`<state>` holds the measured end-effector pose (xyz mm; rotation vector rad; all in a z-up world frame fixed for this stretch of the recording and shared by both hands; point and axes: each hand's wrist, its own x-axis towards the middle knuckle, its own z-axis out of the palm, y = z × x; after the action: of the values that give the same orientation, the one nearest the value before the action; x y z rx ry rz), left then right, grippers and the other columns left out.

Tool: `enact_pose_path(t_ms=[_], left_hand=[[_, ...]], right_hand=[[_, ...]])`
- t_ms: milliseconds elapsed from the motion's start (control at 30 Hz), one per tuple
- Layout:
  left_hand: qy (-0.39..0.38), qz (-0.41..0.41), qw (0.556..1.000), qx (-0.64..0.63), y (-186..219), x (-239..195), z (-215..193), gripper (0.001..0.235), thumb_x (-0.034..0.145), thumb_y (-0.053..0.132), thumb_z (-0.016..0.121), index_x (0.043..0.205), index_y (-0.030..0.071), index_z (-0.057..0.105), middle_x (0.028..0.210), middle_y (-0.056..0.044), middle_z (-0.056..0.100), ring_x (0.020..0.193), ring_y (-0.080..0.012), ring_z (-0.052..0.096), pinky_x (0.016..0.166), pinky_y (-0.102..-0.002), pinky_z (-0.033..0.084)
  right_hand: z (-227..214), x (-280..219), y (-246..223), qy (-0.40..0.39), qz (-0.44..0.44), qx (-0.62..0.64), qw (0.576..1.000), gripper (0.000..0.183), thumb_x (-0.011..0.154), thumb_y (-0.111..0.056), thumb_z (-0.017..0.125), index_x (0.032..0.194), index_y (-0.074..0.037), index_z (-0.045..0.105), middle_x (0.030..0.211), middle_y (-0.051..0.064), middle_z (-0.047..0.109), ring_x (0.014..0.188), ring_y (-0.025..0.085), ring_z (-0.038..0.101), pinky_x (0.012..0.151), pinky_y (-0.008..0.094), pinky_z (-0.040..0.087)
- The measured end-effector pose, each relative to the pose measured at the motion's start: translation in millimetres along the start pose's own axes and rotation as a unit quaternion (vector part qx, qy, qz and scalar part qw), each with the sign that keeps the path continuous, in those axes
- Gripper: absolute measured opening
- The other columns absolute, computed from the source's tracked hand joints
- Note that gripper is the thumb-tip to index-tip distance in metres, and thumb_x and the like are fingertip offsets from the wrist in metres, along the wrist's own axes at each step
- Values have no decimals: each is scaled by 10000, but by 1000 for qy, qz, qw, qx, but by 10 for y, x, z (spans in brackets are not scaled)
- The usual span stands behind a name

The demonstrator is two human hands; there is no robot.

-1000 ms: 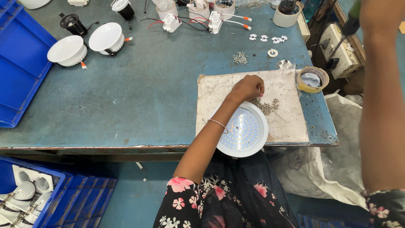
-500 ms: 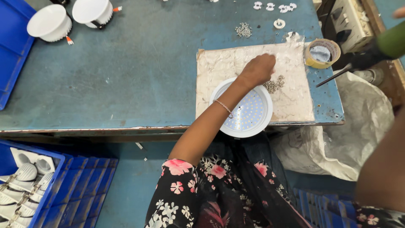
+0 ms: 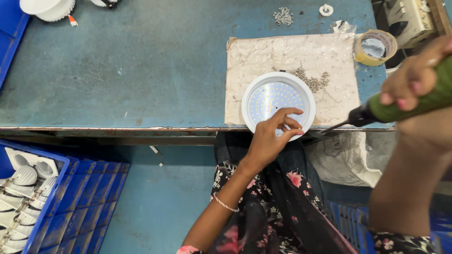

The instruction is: The person assembles an LED light fixture by placing a circular LED circuit board into a white plastic housing and then using an electric screwdriver to secure multiple small screws around the perimeter.

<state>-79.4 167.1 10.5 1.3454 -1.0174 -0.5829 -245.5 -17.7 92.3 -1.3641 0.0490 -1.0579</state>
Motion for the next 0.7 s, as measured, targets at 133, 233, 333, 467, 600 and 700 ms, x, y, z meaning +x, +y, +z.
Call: enact_pose_path(t_ms=[133, 233, 333, 467, 600, 700], left_hand=[[26, 10, 999, 15, 19, -195, -9, 447, 912, 57, 749, 1332, 99, 600, 1012, -82, 790, 862, -180, 782, 761, -288, 589], [43, 22, 999, 20, 15, -223, -28, 437, 922, 51, 741, 1331, 95, 594, 1039, -86, 791, 861, -193, 785, 754, -291, 588], [52, 28, 998, 16, 11, -228, -33, 431, 928, 53, 739, 1330, 91, 589, 1044, -85, 789, 886, -195, 788, 754, -289, 591], [52, 31, 998, 10, -2, -218, -16, 425, 934, 42, 730, 1332, 84, 585, 1051, -95, 786, 882, -203, 787, 767, -297, 590], [48, 23, 998, 18, -6, -219, 20, 407, 941, 26, 715, 1323, 80, 586, 1038, -105, 791, 881, -215, 787, 760, -305, 586], [44, 23, 999, 16, -22, -225, 46, 411, 945, 16, 702, 1332, 78, 576, 1024, -108, 790, 908, -225, 785, 767, -311, 587]], right_hand=[[226, -50, 97, -22, 4, 25, 999, 509, 1053, -572, 431, 1107, -66, 438, 736, 81, 404, 555, 207, 393, 545, 349, 371], [316, -40, 103, -32, 2, 25, 999, 559, 1060, -621, 405, 1126, -66, 423, 731, 84, 382, 543, 212, 366, 531, 359, 351], [342, -39, 95, -38, -13, 14, 999, 622, 1041, -679, 395, 1141, -66, 419, 736, 88, 363, 537, 214, 346, 516, 363, 337], [297, -28, 141, -45, -58, -37, 997, 761, 941, -796, 426, 1144, -63, 437, 761, 90, 350, 540, 217, 360, 486, 364, 353], [196, -14, 184, -4, -34, 21, 999, 747, 941, -769, 460, 1127, -47, 426, 727, 100, 390, 527, 235, 389, 502, 388, 358], [144, -56, 182, 17, -6, 49, 999, 745, 938, -745, 448, 1115, -22, 441, 721, 119, 404, 554, 263, 403, 493, 388, 359]])
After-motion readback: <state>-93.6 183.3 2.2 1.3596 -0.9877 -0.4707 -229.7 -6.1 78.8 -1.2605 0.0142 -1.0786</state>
